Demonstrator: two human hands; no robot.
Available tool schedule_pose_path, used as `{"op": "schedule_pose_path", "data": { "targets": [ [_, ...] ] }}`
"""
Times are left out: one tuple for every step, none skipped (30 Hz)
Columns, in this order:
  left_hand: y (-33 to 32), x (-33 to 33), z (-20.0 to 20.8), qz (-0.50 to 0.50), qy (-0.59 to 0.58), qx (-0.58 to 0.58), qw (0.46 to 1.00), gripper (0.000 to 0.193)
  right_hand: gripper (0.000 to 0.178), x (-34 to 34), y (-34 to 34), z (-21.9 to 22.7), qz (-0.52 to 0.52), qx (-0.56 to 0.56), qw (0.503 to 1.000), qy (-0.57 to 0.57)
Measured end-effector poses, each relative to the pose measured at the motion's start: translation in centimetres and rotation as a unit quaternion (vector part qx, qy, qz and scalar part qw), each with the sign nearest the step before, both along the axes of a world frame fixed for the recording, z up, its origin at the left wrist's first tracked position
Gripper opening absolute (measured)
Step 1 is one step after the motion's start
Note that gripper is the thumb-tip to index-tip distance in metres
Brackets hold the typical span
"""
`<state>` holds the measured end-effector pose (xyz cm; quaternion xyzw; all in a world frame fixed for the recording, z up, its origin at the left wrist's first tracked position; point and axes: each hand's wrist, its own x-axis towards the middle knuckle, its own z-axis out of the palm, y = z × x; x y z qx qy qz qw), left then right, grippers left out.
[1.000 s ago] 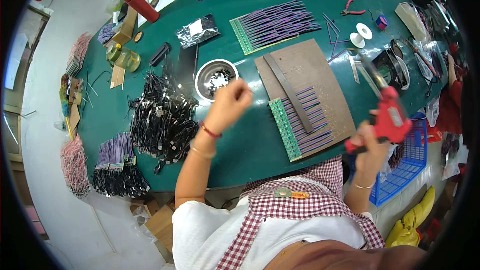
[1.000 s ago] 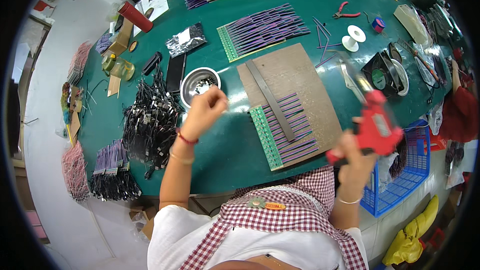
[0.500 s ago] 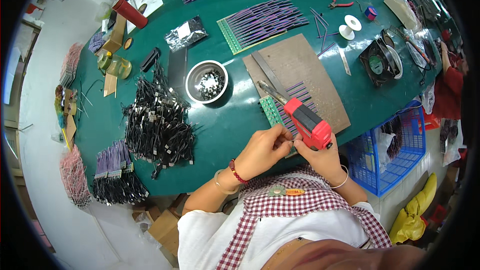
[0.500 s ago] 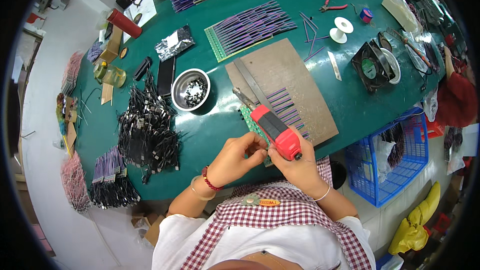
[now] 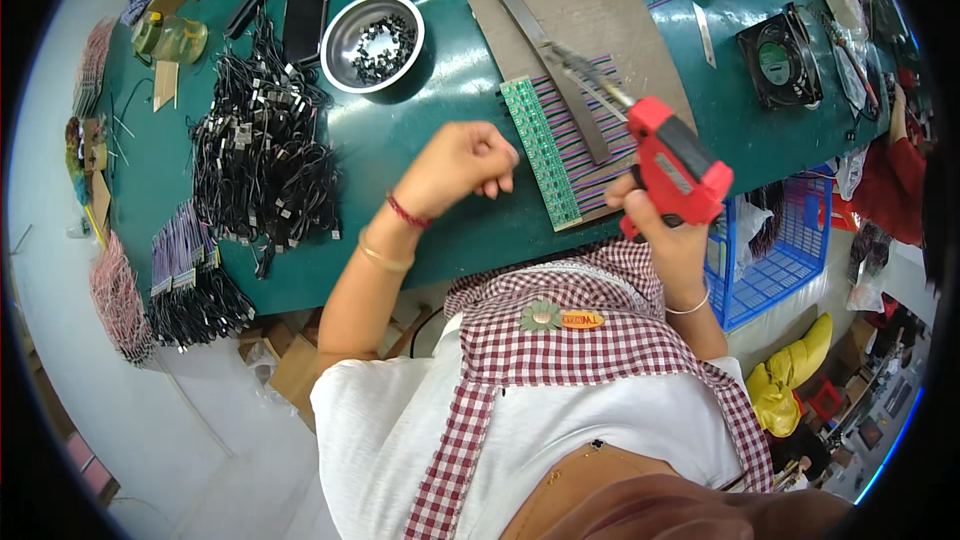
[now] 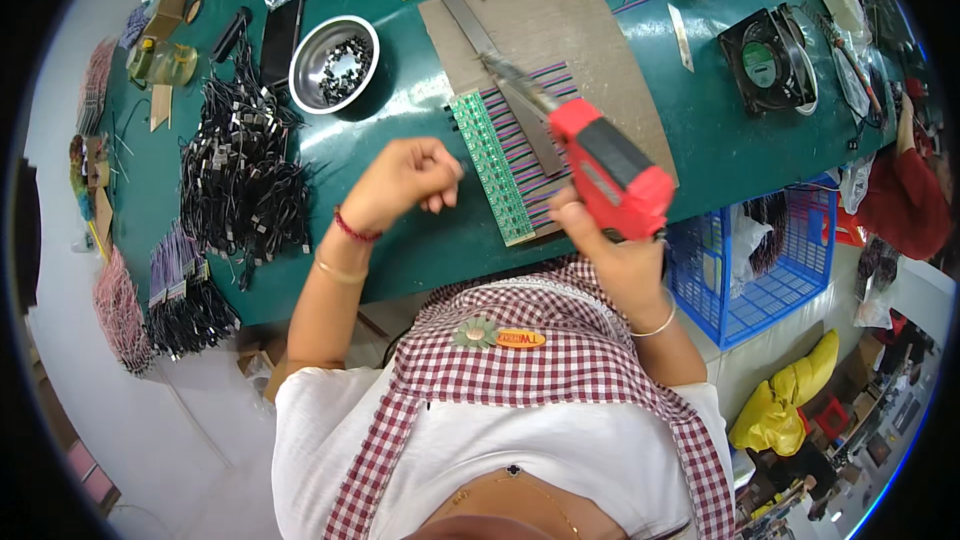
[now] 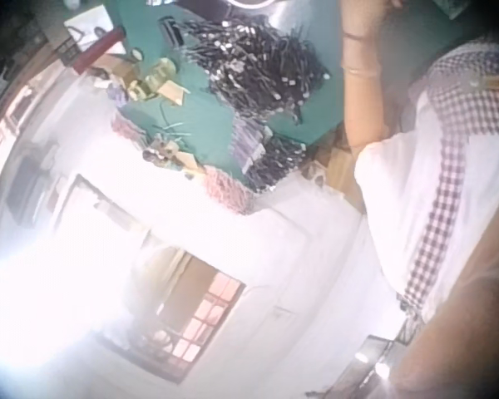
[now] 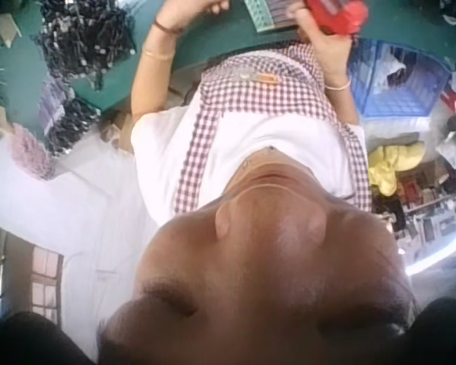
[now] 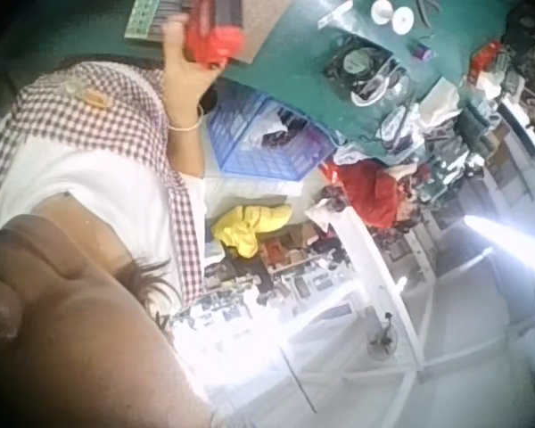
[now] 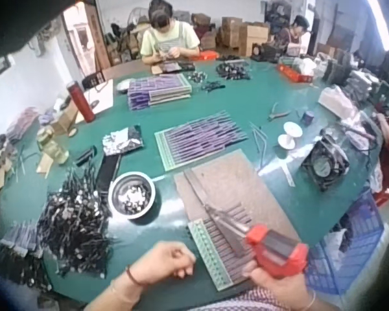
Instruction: The person assembles components onto circuit boards and organizes electronic wiring by hand, using a soldering iron and tweezers.
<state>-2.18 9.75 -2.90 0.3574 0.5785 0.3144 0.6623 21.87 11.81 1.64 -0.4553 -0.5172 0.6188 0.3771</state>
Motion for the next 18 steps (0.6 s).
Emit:
{"op": "schedule_pose_path", "data": {
  "targets": [
    [0.4, -0.5, -0.8, 0.023, -0.018, -0.014, 0.999, 0.011, 0.01, 0.8, 0.2, -0.4, 0.007, -0.001, 1.0, -0.017],
    [0.7, -0.8, -1.5, 0.03, -0.026, -0.014, 0.999, 0.012, 0.01, 1.8, 0.5, -0.8, 0.015, -0.002, 0.999, -0.033],
    [0.9, -1.0, -1.7, 0.035, -0.04, -0.017, 0.998, 0.012, 0.01, 2.5, 0.5, -1.0, 0.017, -0.006, 0.999, -0.035],
    [1.1, -0.9, -1.9, 0.038, -0.053, -0.02, 0.998, 0.011, 0.011, 3.3, 0.4, -1.2, 0.032, -0.012, 0.998, -0.053],
    [1.3, -0.9, -2.1, 0.039, -0.055, -0.024, 0.997, 0.011, 0.013, 3.8, 0.1, -1.4, 0.048, -0.018, 0.996, -0.071],
    [1.5, -1.0, -2.3, 0.039, -0.056, -0.021, 0.997, 0.011, 0.013, 4.1, -0.2, -1.8, 0.049, -0.022, 0.996, -0.072],
    [1.7, -0.9, -2.5, 0.036, -0.057, -0.017, 0.998, 0.011, 0.022, 4.4, -0.5, -2.4, 0.058, 0.008, 0.995, -0.08],
    [1.7, -0.8, -2.6, 0.036, -0.058, -0.02, 0.997, 0.011, 0.032, 4.6, -0.8, -2.9, 0.067, 0.038, 0.993, -0.088],
    [1.8, -0.7, -2.6, 0.037, -0.056, -0.018, 0.998, 0.011, 0.028, 4.6, -1.3, -3.1, 0.053, 0.014, 0.995, -0.085],
    [1.9, -0.6, -2.6, 0.038, -0.053, -0.016, 0.998, 0.011, 0.028, 4.5, -1.6, -3.3, 0.053, 0.011, 0.995, -0.085],
    [2.0, -0.5, -2.6, 0.038, -0.053, -0.019, 0.998, 0.011, 0.027, 4.3, -1.9, -3.5, 0.052, 0.021, 0.995, -0.086],
    [2.1, -0.3, -2.6, 0.033, -0.049, -0.02, 0.998, 0.012, 0.027, 4.3, -2.2, -3.6, 0.05, 0.031, 0.994, -0.087],
    [2.2, -0.3, -2.6, 0.028, -0.045, -0.02, 0.998, 0.012, 0.015, 4.4, -2.3, -3.3, 0.04, -0.046, 0.997, -0.039],
    [2.3, -0.4, -2.6, 0.028, -0.045, -0.022, 0.998, 0.012, 0.015, 4.5, -2.4, -3.6, 0.04, -0.048, 0.997, -0.039],
    [2.4, -0.5, -2.5, 0.027, -0.041, -0.026, 0.998, 0.012, 0.017, 4.7, -2.7, -4.1, 0.034, -0.045, 0.997, -0.045],
    [2.5, -0.5, -2.5, 0.026, -0.038, -0.029, 0.999, 0.012, 0.019, 4.8, -2.9, -4.7, 0.027, -0.042, 0.997, -0.051],
    [2.6, -0.5, -2.5, 0.026, -0.038, -0.03, 0.998, 0.012, 0.019, 5.2, -2.9, -5.3, 0.027, -0.043, 0.997, -0.051],
    [2.6, -0.5, -2.5, 0.023, -0.038, -0.033, 0.998, 0.012, 0.021, 5.6, -2.9, -5.9, 0.031, -0.027, 0.997, -0.07]
  ]
}}
